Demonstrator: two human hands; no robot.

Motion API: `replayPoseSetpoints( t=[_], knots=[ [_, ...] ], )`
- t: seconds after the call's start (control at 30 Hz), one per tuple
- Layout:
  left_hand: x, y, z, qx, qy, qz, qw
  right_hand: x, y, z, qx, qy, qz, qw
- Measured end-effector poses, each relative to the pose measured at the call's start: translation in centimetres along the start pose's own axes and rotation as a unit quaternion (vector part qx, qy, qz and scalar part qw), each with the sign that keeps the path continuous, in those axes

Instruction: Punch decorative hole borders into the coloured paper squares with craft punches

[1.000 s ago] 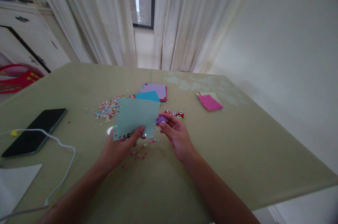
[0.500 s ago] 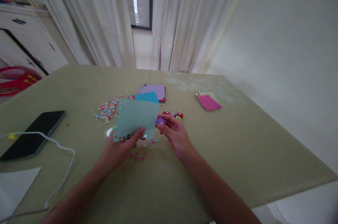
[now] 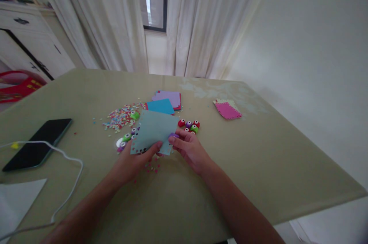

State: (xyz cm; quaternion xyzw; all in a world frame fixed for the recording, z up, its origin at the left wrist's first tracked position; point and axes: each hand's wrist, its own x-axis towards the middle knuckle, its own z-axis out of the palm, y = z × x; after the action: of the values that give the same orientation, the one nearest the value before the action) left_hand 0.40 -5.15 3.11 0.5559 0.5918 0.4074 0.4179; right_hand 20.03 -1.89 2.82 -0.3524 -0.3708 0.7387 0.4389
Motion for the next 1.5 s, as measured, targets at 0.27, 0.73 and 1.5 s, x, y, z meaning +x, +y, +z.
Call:
replayPoseSetpoints(
  t=[0.27, 0.73, 1.5],
  knots=[
    [-0.2, 0.5, 0.2, 0.011, -0.004, 0.006, 1.0, -0.1, -0.5, -0.1, -0.011, 0.014, 0.041, 0.999],
    [-0.1, 0.1, 0.3, 0.012, -0.032, 0.005, 0.999, 0.0, -0.6, -0.2, -0.037, 0.011, 0.033, 0.999],
    [0.0, 0.3, 0.3, 0.01, -0.037, -0.007, 0.999, 0.6, 0.1, -1.0, -0.079, 0.016, 0.035, 0.996]
  ],
)
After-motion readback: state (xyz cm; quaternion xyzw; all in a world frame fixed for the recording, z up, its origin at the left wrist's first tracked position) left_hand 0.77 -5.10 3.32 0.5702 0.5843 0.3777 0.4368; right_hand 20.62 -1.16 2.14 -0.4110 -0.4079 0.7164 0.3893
